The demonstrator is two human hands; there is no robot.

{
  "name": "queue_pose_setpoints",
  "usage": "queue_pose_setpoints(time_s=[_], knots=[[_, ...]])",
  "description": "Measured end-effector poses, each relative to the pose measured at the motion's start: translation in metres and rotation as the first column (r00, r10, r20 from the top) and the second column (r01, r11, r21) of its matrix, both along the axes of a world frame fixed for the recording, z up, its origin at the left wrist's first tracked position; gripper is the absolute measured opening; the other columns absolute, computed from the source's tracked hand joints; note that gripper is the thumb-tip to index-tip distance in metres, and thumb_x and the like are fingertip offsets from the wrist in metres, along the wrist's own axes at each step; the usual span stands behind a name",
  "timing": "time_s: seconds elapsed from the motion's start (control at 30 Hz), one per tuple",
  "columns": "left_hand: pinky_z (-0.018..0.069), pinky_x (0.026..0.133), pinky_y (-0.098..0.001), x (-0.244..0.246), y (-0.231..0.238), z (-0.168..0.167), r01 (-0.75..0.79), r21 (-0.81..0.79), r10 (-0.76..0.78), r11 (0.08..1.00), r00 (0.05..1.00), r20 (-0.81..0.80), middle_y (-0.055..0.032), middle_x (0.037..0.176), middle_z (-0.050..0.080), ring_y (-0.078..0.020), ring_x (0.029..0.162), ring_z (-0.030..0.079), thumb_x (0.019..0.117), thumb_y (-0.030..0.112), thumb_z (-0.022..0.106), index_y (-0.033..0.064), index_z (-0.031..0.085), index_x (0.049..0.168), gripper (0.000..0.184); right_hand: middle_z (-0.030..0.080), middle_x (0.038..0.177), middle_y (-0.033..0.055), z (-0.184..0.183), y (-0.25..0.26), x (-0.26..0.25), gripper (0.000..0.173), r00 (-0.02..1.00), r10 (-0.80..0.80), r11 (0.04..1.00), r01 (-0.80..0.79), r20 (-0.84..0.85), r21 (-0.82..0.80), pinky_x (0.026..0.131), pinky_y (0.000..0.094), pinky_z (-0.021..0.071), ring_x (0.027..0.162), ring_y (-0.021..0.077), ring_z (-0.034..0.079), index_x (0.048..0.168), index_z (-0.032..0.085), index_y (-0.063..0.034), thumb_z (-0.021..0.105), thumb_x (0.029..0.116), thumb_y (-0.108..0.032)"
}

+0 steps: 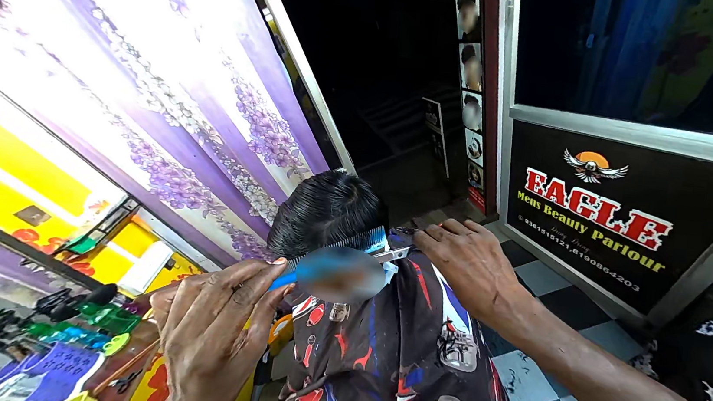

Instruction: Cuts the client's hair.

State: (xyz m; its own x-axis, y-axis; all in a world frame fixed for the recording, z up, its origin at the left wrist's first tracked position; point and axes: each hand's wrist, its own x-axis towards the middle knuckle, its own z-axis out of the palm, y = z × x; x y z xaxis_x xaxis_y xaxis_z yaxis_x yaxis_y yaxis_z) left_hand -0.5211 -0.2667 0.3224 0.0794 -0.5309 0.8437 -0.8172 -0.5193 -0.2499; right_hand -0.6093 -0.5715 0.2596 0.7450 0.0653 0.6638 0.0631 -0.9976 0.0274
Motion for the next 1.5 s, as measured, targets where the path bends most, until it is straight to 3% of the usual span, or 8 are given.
queue_pose_setpoints(time_s=[0.13,0.33,0.5,0.67,0.83,1.13,1.27,1.5], knots=[[0.0365,0.083,-0.044,0.001,-0.001,0.001,0.003,-0.002,-0.003,1.0,1.0,0.003,-0.0062,0.109,0.075,-0.0191,0.092,0.063,0.095,0.03,0.073,0.016,0.079,0.114,0.024,0.068,0.1,0.0098,0.001,0.001,0.006,0.028,0.998,-0.063,0.998,0.063,0.023,0.002,0.069,0.0412,0.0537,0.1,0.0305,0.067,0.106,0.07,-0.008,0.078,0.0814,0.001],[0.0371,0.082,-0.0414,-0.001,-0.001,-0.002,0.033,0.006,-0.033,0.999,0.999,-0.01,-0.0056,0.11,0.074,-0.0183,0.093,0.063,0.0963,0.033,0.072,0.0178,0.077,0.116,0.025,0.071,0.091,0.008,0.002,0.003,0.001,0.02,0.998,0.02,0.999,-0.021,0.056,0.024,0.07,0.0403,0.0561,0.09,0.0276,0.07,0.102,0.071,-0.0089,0.072,0.0867,0.004],[0.0437,0.082,-0.0423,-0.001,0.005,0.003,0.034,0.238,0.024,0.971,0.971,-0.238,0.0028,0.114,0.074,-0.0135,0.097,0.065,0.0979,0.043,0.064,0.0261,0.077,0.12,0.031,0.074,0.098,0.0089,-0.016,-0.028,-0.003,0.025,0.998,-0.034,0.989,0.027,0.047,0.144,0.079,0.0475,0.0588,0.097,0.0305,0.072,0.103,0.072,-0.0091,0.077,0.0828,0.005],[0.0416,0.077,-0.045,-0.001,-0.007,0.021,-0.028,0.141,0.044,0.99,0.993,-0.11,-0.005,0.113,0.074,-0.02,0.093,0.065,0.0968,0.037,0.066,0.0174,0.078,0.118,0.032,0.073,0.094,0.0071,-0.017,-0.04,0.005,0.028,1.0,-0.015,0.993,0.013,0.021,0.115,0.077,0.0472,0.0581,0.09,0.0286,0.072,0.101,0.072,-0.0112,0.08,0.0793,0.004],[0.0383,0.078,-0.0446,0.0,-0.016,0.021,-0.048,0.071,0.046,0.996,0.999,0.028,-0.007,0.111,0.074,-0.0216,0.092,0.063,0.0969,0.032,0.069,0.0165,0.078,0.118,0.028,0.069,0.106,0.0065,-0.001,-0.03,0.015,0.047,0.998,0.016,0.999,-0.013,-0.061,0.045,0.075,0.0428,0.0552,0.106,0.0282,0.066,0.111,0.069,-0.0116,0.093,0.0715,-0.021],[0.0374,0.083,-0.0419,-0.004,-0.017,0.012,0.0,0.047,-0.002,0.999,0.999,0.05,-0.0051,0.11,0.074,-0.0192,0.093,0.063,0.098,0.035,0.069,0.0192,0.076,0.117,0.025,0.073,0.092,0.0084,0.005,-0.024,0.0,0.027,0.998,0.054,0.996,-0.052,-0.023,0.072,0.071,0.0431,0.0578,0.09,0.0289,0.071,0.101,0.072,-0.0092,0.075,0.0818,0.009],[0.0415,0.083,-0.0436,-0.003,-0.008,0.014,-0.009,0.284,0.036,0.959,0.995,-0.093,0.0021,0.114,0.074,-0.0152,0.097,0.065,0.1017,0.044,0.059,0.029,0.074,0.123,0.03,0.072,0.097,0.006,-0.011,-0.051,0.0,0.03,1.0,0.0,0.997,-0.001,0.005,0.073,0.076,0.0446,0.058,0.095,0.0273,0.071,0.103,0.072,-0.0121,0.079,0.0789,0.005],[0.0409,0.077,-0.047,0.0,-0.032,0.041,-0.096,0.169,0.096,0.981,0.995,0.009,-0.0025,0.111,0.075,-0.0208,0.091,0.065,0.0983,0.038,0.062,0.0202,0.079,0.118,0.031,0.072,0.1,0.002,0.013,-0.07,0.017,0.037,0.993,0.107,0.994,-0.108,-0.04,-0.017,0.079,0.044,0.0563,0.095,0.0238,0.07,0.108,0.07,-0.0156,0.085,0.0759,-0.005]])
